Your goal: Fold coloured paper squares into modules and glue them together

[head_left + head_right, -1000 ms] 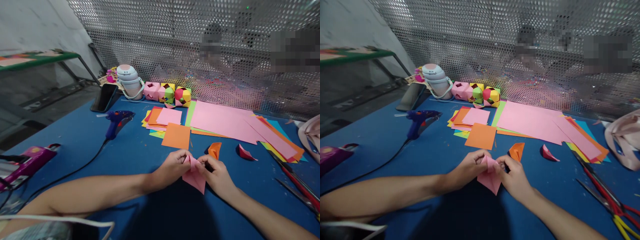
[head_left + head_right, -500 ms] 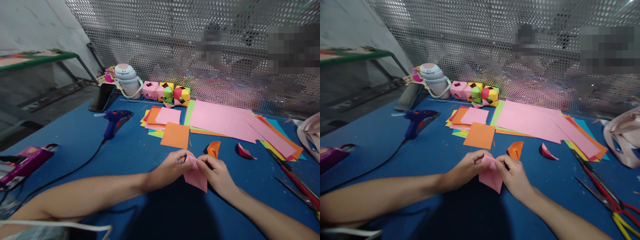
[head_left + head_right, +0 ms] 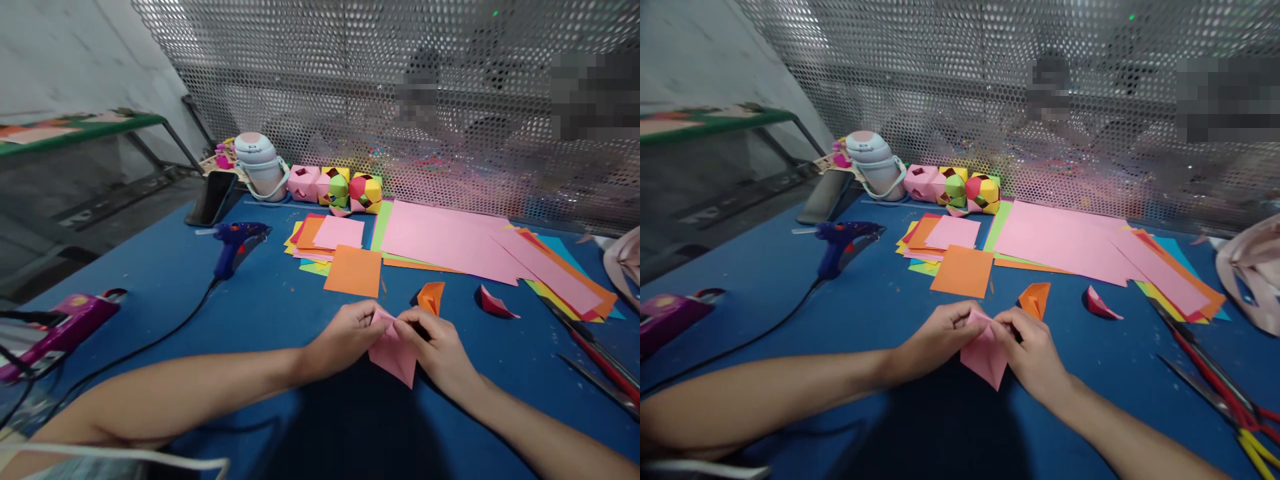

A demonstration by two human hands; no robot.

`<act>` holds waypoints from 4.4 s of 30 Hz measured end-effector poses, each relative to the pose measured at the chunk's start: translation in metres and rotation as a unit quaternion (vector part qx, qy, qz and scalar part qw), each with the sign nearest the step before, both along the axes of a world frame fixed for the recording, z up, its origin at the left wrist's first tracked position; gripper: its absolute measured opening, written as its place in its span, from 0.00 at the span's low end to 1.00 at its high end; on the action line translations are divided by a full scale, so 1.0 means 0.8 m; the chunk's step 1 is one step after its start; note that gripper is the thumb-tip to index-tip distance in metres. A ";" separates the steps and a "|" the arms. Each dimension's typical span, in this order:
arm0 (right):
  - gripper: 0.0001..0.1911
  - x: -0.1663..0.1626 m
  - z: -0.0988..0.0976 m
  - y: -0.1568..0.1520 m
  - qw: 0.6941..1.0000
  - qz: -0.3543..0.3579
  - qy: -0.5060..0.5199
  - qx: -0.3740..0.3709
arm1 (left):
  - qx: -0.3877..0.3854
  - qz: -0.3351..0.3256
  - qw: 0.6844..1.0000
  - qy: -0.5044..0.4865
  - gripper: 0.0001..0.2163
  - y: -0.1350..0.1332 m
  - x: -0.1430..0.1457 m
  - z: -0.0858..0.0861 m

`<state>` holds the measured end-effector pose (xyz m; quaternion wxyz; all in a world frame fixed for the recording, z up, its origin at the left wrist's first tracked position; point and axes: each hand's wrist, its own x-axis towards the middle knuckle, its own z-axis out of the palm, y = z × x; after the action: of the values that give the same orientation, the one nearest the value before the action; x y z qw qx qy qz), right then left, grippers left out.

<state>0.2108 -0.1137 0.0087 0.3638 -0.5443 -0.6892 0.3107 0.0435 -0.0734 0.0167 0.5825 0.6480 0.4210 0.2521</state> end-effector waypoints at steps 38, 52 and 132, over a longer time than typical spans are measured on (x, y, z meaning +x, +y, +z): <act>0.09 0.012 0.009 0.006 0.994 -0.044 -0.033 0.095 | -0.093 0.103 0.985 -0.102 0.10 0.001 0.000 0.000; 0.09 0.012 0.010 0.004 0.994 0.010 -0.034 0.099 | -0.011 0.039 0.999 -0.036 0.09 0.002 -0.002 0.002; 0.06 0.000 -0.011 0.006 0.999 -0.028 -0.002 0.046 | 0.004 -0.002 1.000 -0.010 0.11 -0.001 0.002 0.003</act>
<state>0.2104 -0.1090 -0.0004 0.3955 -0.5466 -0.6880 0.2674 0.0449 -0.0746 0.0188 0.5845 0.6487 0.4128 0.2591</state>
